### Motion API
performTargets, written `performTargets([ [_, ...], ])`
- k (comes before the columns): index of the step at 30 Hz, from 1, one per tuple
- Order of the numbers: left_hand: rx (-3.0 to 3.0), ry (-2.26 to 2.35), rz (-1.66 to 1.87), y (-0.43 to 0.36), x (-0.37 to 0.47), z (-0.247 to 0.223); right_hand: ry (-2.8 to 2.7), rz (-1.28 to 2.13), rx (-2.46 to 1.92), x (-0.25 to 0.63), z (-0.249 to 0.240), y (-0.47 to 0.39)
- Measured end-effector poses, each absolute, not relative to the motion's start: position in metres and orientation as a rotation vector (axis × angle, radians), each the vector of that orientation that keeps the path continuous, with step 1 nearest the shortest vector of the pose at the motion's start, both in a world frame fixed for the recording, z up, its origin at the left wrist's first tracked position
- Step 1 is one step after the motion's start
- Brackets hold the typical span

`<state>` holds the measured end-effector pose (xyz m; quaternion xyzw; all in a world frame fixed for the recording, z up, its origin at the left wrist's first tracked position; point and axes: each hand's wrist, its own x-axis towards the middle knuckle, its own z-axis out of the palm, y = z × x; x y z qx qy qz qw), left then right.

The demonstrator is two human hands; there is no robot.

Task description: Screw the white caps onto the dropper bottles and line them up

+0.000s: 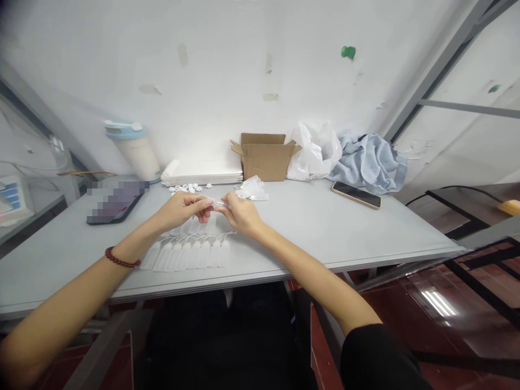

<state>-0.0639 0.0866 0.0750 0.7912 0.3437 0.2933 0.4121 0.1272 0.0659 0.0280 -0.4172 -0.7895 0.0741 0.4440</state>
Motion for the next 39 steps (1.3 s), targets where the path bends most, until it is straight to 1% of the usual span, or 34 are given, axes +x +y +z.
performTargets([
  [3,1.931,0.854,0.752,0.084,-0.063,0.078,-1.87,0.429,-1.032,0.124,0.036,0.061],
  [8,2.177,0.806,0.751,0.078,-0.059,0.075,-1.558,1.075,-0.987,0.125,0.043,0.065],
  [10,2.279,0.814,0.768,0.077,-0.057,0.071,-1.451,1.176,-0.972,0.126,0.043,0.068],
  [14,2.194,0.86,0.733,0.08,-0.056,0.067,-1.391,1.082,-0.938,0.127,0.041,0.072],
  [18,1.99,0.823,0.676,0.085,-0.058,0.07,-1.507,0.939,-0.926,0.128,0.04,0.07],
  [20,1.942,0.833,0.667,0.086,-0.059,0.072,-1.637,0.773,-0.914,0.129,0.039,0.069],
  [25,1.839,0.871,0.637,0.086,-0.062,0.075,-1.978,0.232,-0.854,0.129,0.033,0.068],
  [28,1.934,0.835,0.667,0.083,-0.063,0.076,-2.023,0.118,-0.879,0.129,0.035,0.065],
  [31,2.22,0.854,0.781,0.077,-0.061,0.077,-1.943,0.262,-0.943,0.13,0.041,0.06],
  [34,2.432,0.858,0.903,0.07,-0.055,0.077,-1.814,0.591,-0.989,0.13,0.046,0.058],
  [37,2.499,0.806,0.933,0.065,-0.05,0.077,-1.588,0.934,-1.01,0.128,0.045,0.059],
  [39,2.479,0.803,0.897,0.064,-0.05,0.076,-1.488,1.056,-1.011,0.126,0.043,0.061],
])
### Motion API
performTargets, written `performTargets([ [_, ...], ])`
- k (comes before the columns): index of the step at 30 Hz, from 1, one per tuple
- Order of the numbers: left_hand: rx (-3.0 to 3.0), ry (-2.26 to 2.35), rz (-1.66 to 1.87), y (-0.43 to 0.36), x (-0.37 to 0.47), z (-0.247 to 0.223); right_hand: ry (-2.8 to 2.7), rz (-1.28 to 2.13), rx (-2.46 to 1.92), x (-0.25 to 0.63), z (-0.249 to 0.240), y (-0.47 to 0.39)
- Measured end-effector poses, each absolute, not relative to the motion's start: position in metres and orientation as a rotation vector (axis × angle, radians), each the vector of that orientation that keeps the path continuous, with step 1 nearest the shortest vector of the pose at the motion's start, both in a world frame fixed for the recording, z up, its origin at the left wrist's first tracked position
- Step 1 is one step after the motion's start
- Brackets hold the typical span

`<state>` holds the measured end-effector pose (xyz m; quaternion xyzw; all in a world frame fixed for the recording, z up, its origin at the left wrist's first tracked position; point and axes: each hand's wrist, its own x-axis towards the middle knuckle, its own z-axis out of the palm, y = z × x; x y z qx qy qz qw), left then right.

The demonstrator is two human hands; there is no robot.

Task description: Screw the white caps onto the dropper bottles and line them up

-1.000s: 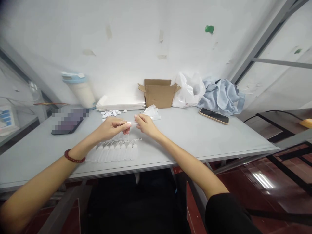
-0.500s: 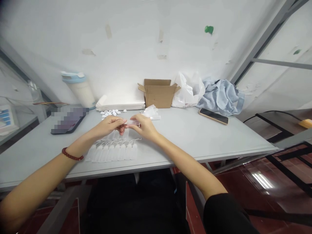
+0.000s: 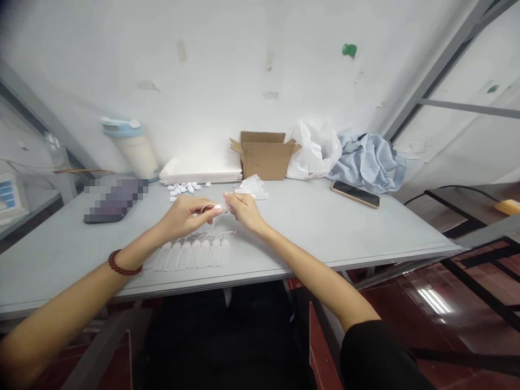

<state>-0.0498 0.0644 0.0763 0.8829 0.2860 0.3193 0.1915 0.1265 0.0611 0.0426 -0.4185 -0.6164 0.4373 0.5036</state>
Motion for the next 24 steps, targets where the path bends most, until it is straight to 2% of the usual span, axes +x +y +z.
performTargets([
  [5,2.351,0.903,0.752,0.074,-0.059,0.077,-1.56,0.951,-1.01,0.129,0.044,0.065],
  [9,2.261,1.063,0.792,0.092,-0.073,0.079,-1.556,0.879,-1.106,0.139,0.05,0.07],
  [13,2.369,1.456,0.837,0.118,-0.096,0.076,-1.607,0.512,-1.259,0.156,0.057,0.077],
  [16,2.501,1.767,0.565,0.136,-0.118,0.072,-1.712,0.331,-1.334,0.169,0.06,0.081],
  [19,2.502,1.82,0.4,0.147,-0.138,0.07,-1.8,0.317,-1.406,0.178,0.061,0.084],
  [24,2.481,1.801,0.361,0.153,-0.15,0.066,-1.792,0.415,-1.515,0.185,0.065,0.084],
])
